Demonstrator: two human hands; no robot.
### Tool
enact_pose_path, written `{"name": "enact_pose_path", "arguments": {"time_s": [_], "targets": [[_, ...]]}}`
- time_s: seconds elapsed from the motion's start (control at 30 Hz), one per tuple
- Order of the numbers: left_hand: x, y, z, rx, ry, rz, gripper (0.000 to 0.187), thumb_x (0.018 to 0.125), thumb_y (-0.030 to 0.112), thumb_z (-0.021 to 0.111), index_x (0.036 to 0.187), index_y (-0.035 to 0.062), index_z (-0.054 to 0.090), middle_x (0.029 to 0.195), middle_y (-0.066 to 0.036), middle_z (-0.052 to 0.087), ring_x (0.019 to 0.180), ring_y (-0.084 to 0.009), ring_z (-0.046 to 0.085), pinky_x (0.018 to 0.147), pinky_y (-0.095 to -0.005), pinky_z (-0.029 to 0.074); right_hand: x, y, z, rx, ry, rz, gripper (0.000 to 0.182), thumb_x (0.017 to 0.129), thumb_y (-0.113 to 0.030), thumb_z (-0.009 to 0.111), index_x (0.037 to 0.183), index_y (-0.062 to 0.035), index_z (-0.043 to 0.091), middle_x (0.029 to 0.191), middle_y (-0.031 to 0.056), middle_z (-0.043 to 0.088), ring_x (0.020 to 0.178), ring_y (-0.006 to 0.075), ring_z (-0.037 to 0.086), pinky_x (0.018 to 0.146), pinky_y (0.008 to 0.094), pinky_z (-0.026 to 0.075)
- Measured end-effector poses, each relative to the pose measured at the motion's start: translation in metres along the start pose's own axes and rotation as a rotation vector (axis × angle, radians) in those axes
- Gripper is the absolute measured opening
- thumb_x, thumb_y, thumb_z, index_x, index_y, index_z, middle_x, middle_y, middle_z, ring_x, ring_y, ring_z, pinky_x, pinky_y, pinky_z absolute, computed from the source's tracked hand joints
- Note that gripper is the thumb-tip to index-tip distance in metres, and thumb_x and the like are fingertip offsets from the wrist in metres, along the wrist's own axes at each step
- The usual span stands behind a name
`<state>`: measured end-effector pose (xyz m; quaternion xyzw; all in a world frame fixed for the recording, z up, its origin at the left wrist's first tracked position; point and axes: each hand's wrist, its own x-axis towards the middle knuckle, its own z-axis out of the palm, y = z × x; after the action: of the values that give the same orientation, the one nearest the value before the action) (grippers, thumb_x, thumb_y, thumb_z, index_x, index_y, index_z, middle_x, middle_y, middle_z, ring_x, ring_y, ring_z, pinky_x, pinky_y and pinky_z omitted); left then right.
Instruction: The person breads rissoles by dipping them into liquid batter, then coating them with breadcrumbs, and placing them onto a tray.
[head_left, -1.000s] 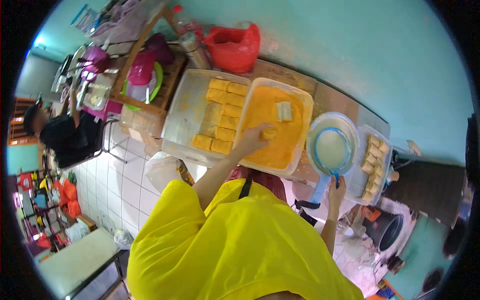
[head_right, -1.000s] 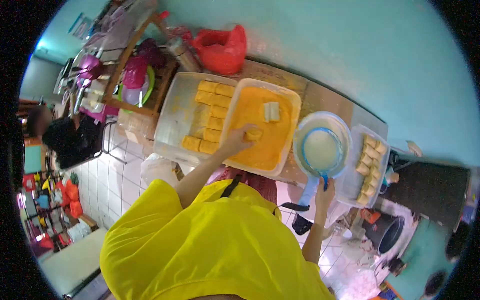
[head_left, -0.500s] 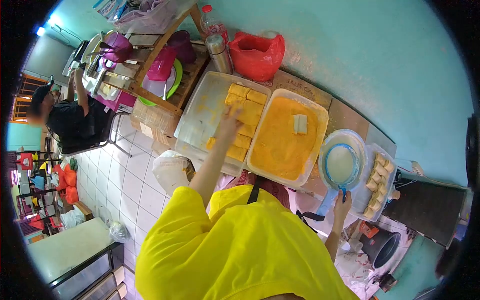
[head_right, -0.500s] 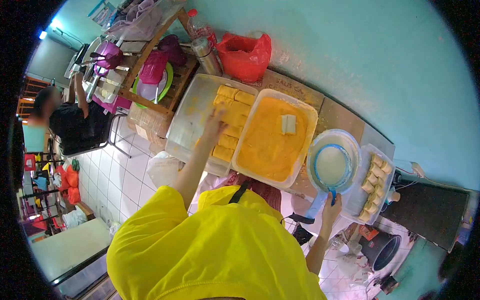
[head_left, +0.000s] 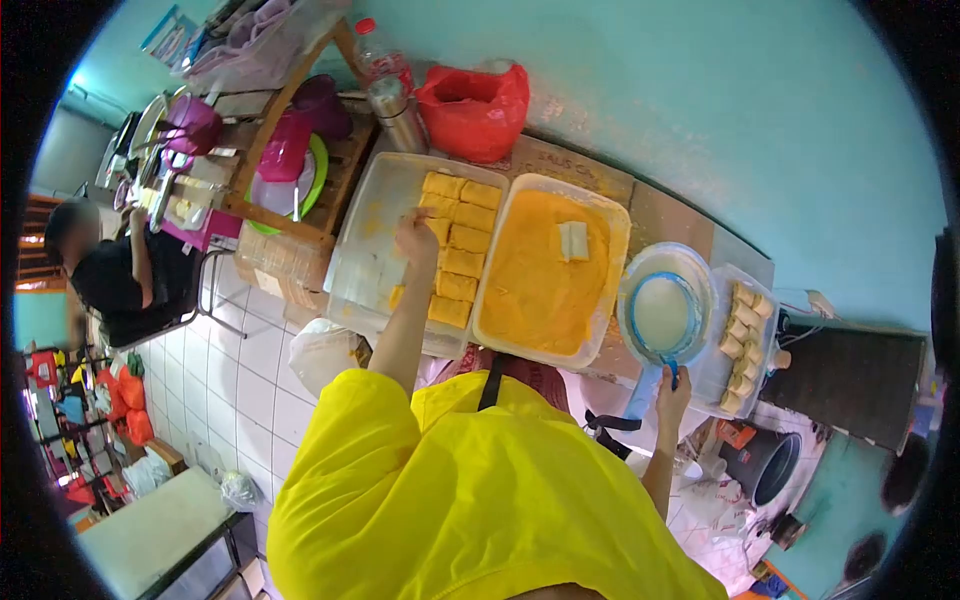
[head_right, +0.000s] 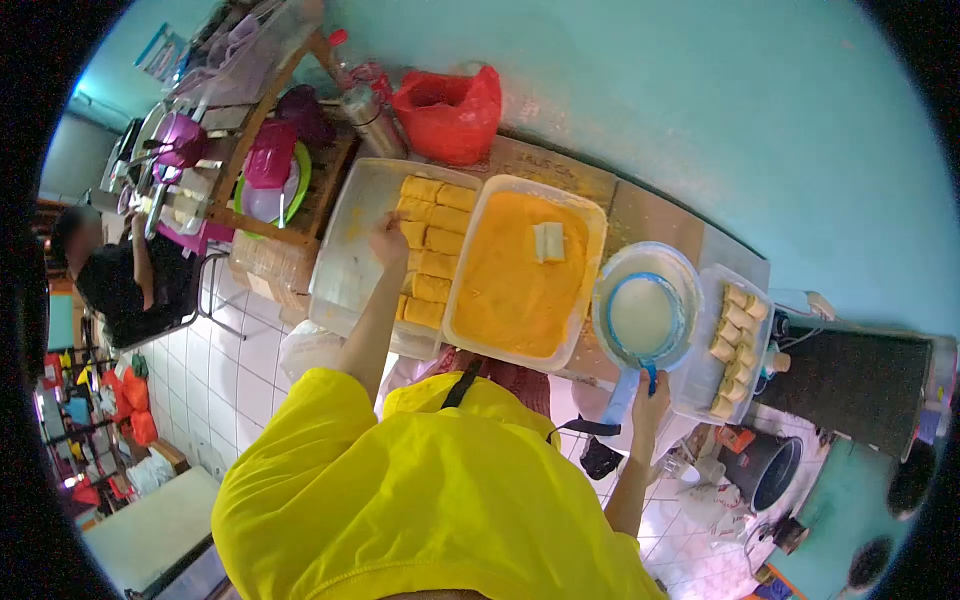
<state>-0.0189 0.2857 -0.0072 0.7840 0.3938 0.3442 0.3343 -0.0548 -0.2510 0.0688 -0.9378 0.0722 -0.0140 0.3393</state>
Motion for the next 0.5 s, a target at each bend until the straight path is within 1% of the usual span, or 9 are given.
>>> {"name": "enact_pose_path", "arguments": {"time_s": [0.07, 0.17, 0.2, 0.23, 0.3, 0.33, 0.4, 0.43, 0.5], "targets": [[-0.008, 0.02, -0.011, -0.532, -0.298, -0.228, 0.02, 0.074, -0.004, 0.035, 0.073, 0.0058, 0.052, 0.065, -0.001, 0.044, 0.061, -0.0121, 0.042, 0.056, -0.0251, 0.034, -0.002, -0.008, -0.003, 0.033, -0.003, 0.002, 0.026, 0.09, -0.026, 0.058, 0.083, -0.0013, 0.053, 0.059, 0.0019, 0.047, 0.052, 0.01, 0.043, 0.048, 0.0269, 0.033], [-0.041, 0.08, -0.014, -0.985, -0.504, -0.297, 0.017, 0.073, -0.005, 0.032, 0.065, 0.0094, 0.036, 0.062, 0.003, 0.032, 0.056, -0.0074, 0.031, 0.052, -0.0222, 0.023, -0.002, -0.012, -0.002, 0.05, 0.012, 0.011, 0.026, 0.09, -0.027, 0.058, 0.085, -0.0011, 0.054, 0.06, 0.0027, 0.049, 0.053, 0.0112, 0.044, 0.049, 0.0278, 0.035], [-0.053, 0.103, -0.014, -1.035, -0.546, -0.406, 0.016, 0.074, -0.003, 0.032, 0.064, 0.0101, 0.035, 0.062, 0.004, 0.03, 0.056, -0.0063, 0.029, 0.053, -0.0214, 0.023, -0.002, -0.011, -0.002, 0.051, 0.02, 0.013, 0.026, 0.089, -0.027, 0.058, 0.085, -0.001, 0.055, 0.061, 0.003, 0.049, 0.053, 0.0115, 0.044, 0.049, 0.0281, 0.035], [-0.065, 0.12, -0.011, -1.083, -0.586, -0.516, 0.016, 0.075, -0.002, 0.033, 0.064, 0.0107, 0.034, 0.063, 0.004, 0.029, 0.057, -0.0052, 0.028, 0.053, -0.0206, 0.022, -0.001, -0.011, -0.004, 0.036, -0.009, 0.06, 0.027, 0.089, -0.027, 0.058, 0.091, 0.0005, 0.055, 0.069, 0.0077, 0.053, 0.061, 0.0164, 0.049, 0.056, 0.0304, 0.038], [-0.088, 0.134, -0.003, -1.003, -0.668, -0.351, 0.014, 0.08, 0.004, 0.036, 0.068, 0.0104, 0.04, 0.064, 0.003, 0.037, 0.058, -0.0095, 0.038, 0.054, -0.0248, 0.029, 0.0, -0.011, -0.007, 0.01, -0.069, 0.152, 0.033, 0.088, -0.027, 0.059, 0.101, 0.0034, 0.057, 0.085, 0.0171, 0.061, 0.075, 0.026, 0.057, 0.07, 0.0351, 0.045], [-0.097, 0.138, -0.001, -0.962, -0.706, -0.267, 0.014, 0.083, 0.006, 0.037, 0.07, 0.0102, 0.043, 0.064, 0.002, 0.042, 0.059, -0.0116, 0.042, 0.055, -0.0268, 0.032, 0.0, -0.01, -0.007, 0.019, -0.046, 0.115, 0.03, 0.089, -0.026, 0.058, 0.097, 0.0022, 0.056, 0.077, 0.0133, 0.058, 0.069, 0.0221, 0.053, 0.064, 0.0332, 0.042], [-0.117, 0.128, 0.01, -0.407, -0.754, -0.114, 0.011, 0.087, 0.014, 0.041, 0.086, 0.0083, 0.051, 0.074, -0.005, 0.052, 0.071, -0.0203, 0.053, 0.064, -0.0336, 0.04, -0.001, -0.008, -0.004, 0.035, 0.002, 0.042, 0.026, 0.089, -0.026, 0.058, 0.089, -0.0002, 0.055, 0.063, 0.0056, 0.051, 0.056, 0.0144, 0.046, 0.052, 0.0296, 0.036], [-0.128, 0.123, 0.015, -0.13, -0.764, -0.035, 0.016, 0.089, 0.018, 0.044, 0.094, 0.0073, 0.055, 0.079, -0.008, 0.057, 0.076, -0.0246, 0.058, 0.068, -0.037, 0.044, -0.002, -0.012, -0.004, 0.046, 0.023, 0.0, 0.026, 0.089, -0.026, 0.058, 0.089, 0.0001, 0.055, 0.063, 0.0066, 0.051, 0.057, 0.0154, 0.046, 0.053, 0.0302, 0.037], [-0.161, 0.111, 0.015, 0.247, -0.617, 0.042, 0.029, 0.089, 0.024, 0.048, 0.112, 0.0062, 0.052, 0.096, -0.015, 0.058, 0.096, -0.0311, 0.055, 0.082, -0.0413, 0.042, -0.003, -0.02, -0.006, 0.068, 0.068, -0.082, 0.027, 0.089, -0.026, 0.058, 0.09, 0.0006, 0.054, 0.065, 0.0085, 0.051, 0.06, 0.0174, 0.047, 0.056, 0.0314, 0.037]]}}
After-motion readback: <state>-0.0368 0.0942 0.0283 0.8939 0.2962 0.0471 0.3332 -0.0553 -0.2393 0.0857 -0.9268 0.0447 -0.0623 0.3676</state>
